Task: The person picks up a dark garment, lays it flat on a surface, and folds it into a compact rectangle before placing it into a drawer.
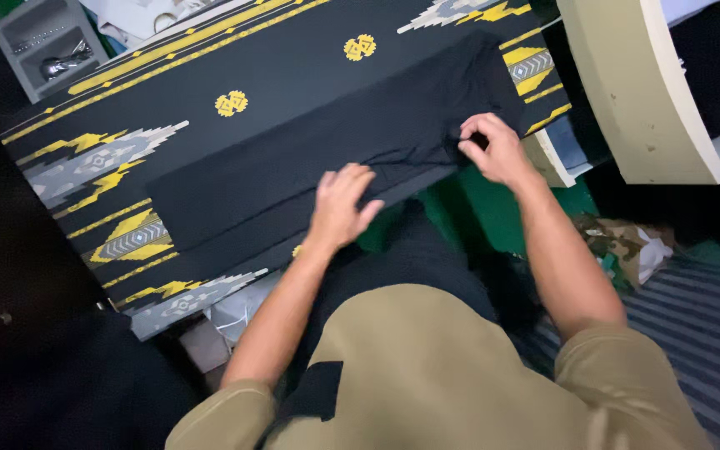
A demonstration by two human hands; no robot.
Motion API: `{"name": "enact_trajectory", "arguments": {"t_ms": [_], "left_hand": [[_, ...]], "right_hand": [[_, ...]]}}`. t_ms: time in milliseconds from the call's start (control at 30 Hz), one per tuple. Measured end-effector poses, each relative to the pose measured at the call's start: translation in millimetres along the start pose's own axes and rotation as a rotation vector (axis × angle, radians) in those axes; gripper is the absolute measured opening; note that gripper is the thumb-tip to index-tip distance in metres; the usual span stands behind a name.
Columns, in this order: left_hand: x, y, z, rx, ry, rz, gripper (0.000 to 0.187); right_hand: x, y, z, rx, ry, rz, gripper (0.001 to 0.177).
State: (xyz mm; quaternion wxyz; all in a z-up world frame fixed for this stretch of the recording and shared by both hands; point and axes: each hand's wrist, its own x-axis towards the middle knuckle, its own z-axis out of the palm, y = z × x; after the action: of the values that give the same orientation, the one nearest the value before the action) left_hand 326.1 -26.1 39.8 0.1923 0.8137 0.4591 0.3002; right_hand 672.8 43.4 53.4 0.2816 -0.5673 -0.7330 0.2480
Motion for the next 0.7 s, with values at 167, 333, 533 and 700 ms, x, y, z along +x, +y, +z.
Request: {"name": "enact_trajectory", "arguments": {"t_ms": [167, 333, 533, 700], "left_hand": [[66.8, 49.5, 37.1, -0.243, -0.028, 0.021, 0.078], [127.8, 73.3, 75.1, -0.136, -0.064, 0.051, 0.070], [137.7, 75.0, 71.9, 0.166, -0.076, 0.180, 0.035], [127.9, 88.2, 66.1, -0.086, 0.071, -0.157, 0.031]], "right_hand": [[-1.9, -20.3, -19.3, -0.022, -0.094, -0.378, 0.014], [8.0, 0.9, -22.8, 0.080, -0.191, -0.467, 0.017], [44.5, 45.5, -61.7, 0.196, -0.277, -0.451, 0.056], [92.7, 70.9, -72.5, -0.006, -0.391, -0.615, 0.076]]}}
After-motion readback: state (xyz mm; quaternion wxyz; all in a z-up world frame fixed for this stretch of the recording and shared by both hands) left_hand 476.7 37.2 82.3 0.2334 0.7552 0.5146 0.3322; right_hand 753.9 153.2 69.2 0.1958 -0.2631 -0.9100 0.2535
